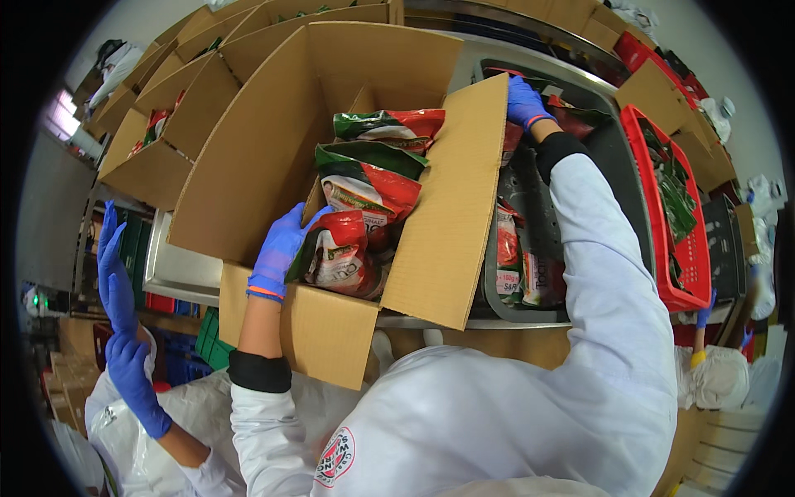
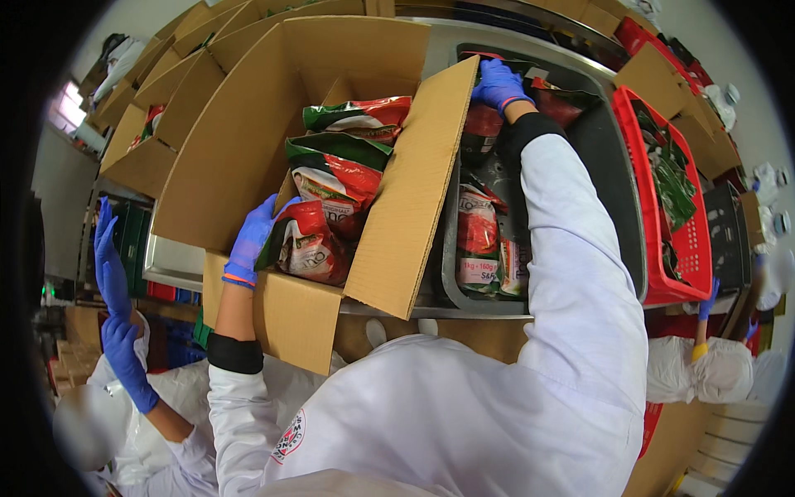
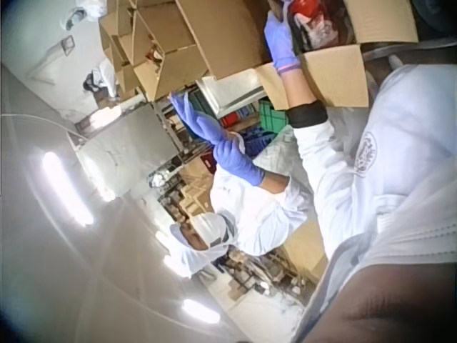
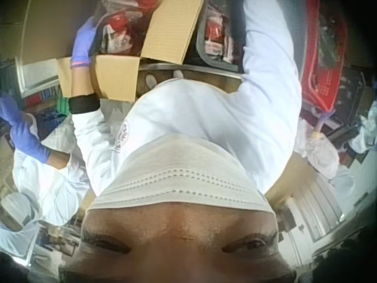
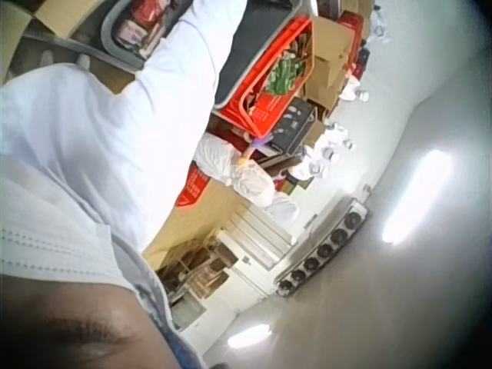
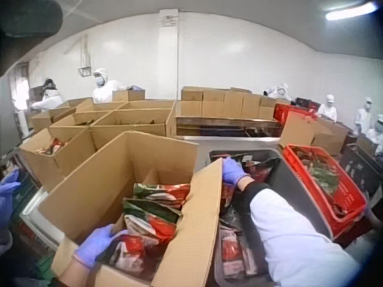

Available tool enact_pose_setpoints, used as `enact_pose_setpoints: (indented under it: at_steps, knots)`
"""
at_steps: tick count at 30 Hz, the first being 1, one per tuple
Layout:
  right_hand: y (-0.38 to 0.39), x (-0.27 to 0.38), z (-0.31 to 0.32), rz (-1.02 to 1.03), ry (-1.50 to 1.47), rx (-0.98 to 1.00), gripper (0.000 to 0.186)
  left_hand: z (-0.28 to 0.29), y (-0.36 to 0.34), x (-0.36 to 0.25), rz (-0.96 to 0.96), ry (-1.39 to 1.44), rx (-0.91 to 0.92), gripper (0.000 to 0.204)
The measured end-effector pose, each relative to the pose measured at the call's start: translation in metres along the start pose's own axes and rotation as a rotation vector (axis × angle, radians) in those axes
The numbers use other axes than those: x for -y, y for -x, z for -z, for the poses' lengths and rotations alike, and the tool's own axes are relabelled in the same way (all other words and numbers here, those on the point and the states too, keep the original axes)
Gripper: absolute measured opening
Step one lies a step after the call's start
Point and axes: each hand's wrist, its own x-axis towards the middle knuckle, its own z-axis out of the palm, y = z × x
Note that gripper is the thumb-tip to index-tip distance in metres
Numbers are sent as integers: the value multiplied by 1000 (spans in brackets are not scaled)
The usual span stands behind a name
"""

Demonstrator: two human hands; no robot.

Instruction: The person packs vacuum-sealed fish packages from a red basket into a cardboard box. They place the packages one by one, then close the box flaps. The person repeats the process with another basket of fish packages.

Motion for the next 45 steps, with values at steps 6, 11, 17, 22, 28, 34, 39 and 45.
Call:
enact_pose_setpoints:
  at_steps: [6, 11, 17, 22, 28, 34, 39, 45]
  knots:
    - [-7, -4, 0, 194, 122, 1, 74, 0, -2, 8, -54, 77, 0, 83]
    - [16, 8, 7, 174, 46, -2, 66, 1, 3, 7, -48, 34, -30, 81]
    - [50, 9, 21, 98, -12, 12, 69, 4, 10, -11, -14, 114, 8, 83]
    - [55, 2, 7, 187, -83, -220, 52, -3, -8, 6, -42, 73, -36, 86]
    - [73, 40, 9, 96, -9, -135, 40, 5, 6, 10, -2, 137, 39, 87]
    - [46, 18, -1, 48, -76, 90, 40, 1, 10, -8, 12, 116, -21, 85]
    - [46, 20, -7, 169, -166, 131, 47, -1, 1, 11, 29, 61, -14, 85]
    - [109, 18, 31, 8, -80, -25, 51, 4, 12, -19, 11, 38, -10, 82]
